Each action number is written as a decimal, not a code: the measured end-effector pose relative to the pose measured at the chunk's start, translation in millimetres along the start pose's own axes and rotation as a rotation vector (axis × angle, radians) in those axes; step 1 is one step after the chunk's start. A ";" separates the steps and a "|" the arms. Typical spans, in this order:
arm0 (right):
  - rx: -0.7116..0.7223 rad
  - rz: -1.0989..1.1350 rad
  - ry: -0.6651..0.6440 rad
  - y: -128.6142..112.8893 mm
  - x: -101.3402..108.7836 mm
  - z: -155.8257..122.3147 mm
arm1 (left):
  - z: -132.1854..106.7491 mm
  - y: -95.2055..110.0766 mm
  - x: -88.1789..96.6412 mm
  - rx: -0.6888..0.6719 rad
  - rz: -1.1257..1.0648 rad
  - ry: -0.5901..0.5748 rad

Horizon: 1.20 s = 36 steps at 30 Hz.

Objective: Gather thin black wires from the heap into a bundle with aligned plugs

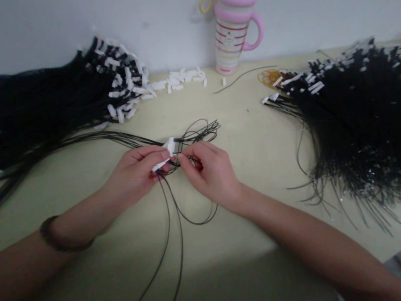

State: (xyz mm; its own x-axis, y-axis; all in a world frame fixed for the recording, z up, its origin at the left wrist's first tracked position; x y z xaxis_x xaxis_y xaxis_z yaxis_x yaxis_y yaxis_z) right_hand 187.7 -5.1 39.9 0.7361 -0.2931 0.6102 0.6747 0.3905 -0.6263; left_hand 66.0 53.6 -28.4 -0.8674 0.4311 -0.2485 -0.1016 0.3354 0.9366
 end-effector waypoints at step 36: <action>0.093 -0.114 -0.044 -7.8 -8.3 -2.1 | -9.3 11.5 -6.4 -0.115 0.292 -0.004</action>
State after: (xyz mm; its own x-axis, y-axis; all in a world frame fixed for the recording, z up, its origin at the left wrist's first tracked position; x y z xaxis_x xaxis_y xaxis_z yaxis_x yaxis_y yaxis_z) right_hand 176.4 -7.5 38.7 0.6508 -0.3020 0.6966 0.7440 0.4368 -0.5056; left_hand 65.9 46.9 -13.8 -0.8664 0.4982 0.0345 0.0968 0.0997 0.9903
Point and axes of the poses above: each hand's wrist, its own z-axis towards the middle knuckle, its own x-axis out of the back of the hand, y = z × x, the point moved 8 cm from there along z, towards the middle knuckle, and after that the axes turned 4 degrees about -y, right-handed, at the moved point
